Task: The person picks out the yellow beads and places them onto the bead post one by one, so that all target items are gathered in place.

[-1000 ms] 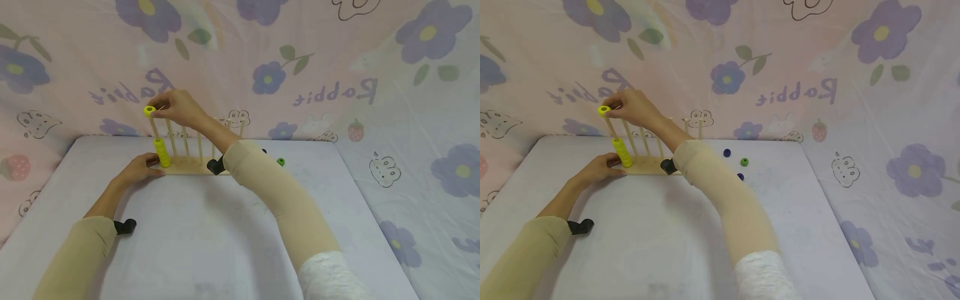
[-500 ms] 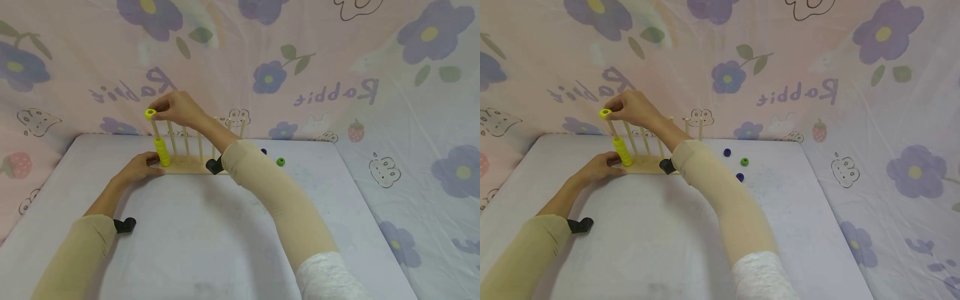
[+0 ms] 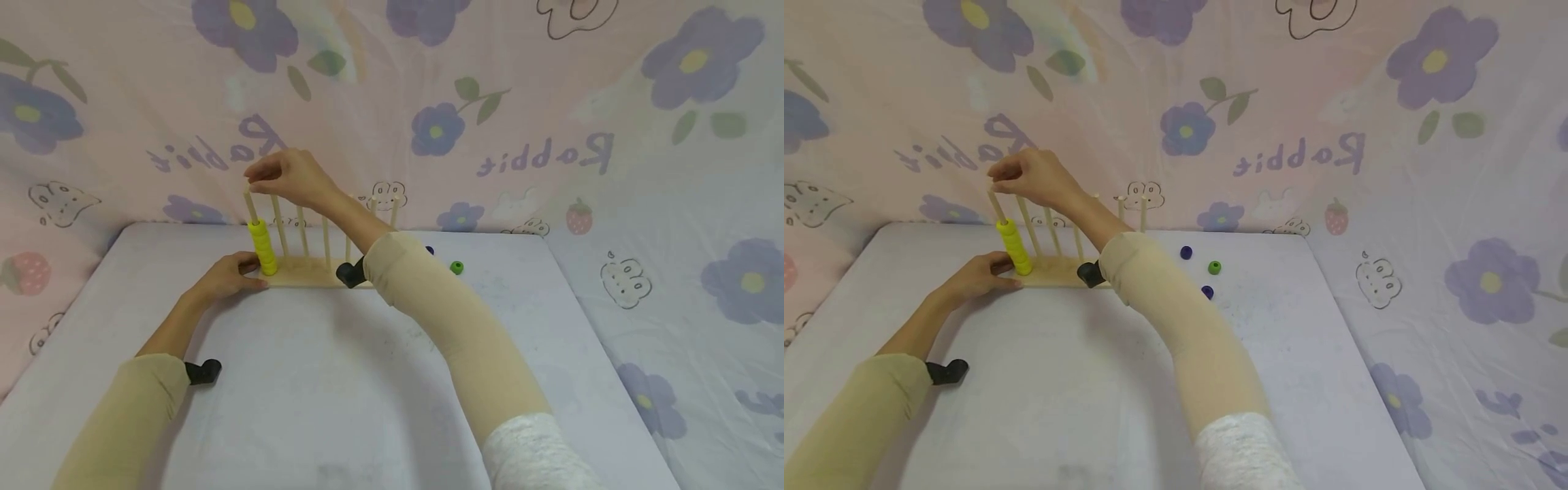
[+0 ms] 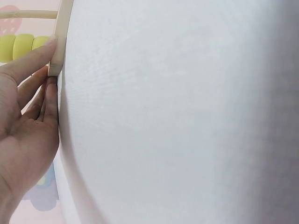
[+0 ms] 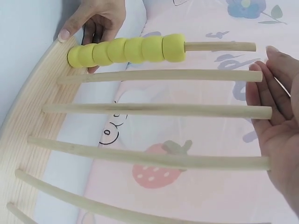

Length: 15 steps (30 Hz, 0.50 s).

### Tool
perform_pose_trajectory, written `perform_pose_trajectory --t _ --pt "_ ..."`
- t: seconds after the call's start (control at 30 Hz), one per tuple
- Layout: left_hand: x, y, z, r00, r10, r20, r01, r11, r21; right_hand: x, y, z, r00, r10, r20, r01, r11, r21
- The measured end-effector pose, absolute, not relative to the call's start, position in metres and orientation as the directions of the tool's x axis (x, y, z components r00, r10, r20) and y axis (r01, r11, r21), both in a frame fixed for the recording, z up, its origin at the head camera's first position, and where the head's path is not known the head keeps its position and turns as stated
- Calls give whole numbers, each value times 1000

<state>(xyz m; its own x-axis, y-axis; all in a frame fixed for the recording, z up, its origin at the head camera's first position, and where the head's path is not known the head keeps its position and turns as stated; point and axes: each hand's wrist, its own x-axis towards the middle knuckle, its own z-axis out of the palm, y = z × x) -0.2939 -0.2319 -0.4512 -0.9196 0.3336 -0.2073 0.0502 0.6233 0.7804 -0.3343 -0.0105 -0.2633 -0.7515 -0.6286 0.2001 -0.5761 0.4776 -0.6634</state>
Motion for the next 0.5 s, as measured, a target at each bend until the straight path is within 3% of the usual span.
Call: perform_pose_trajectory --t 0.5 --pt "-297 -235 -451 -916 360 -175 87 605 791 -320 1 -253 -726 -616 307 -561 271 -782"
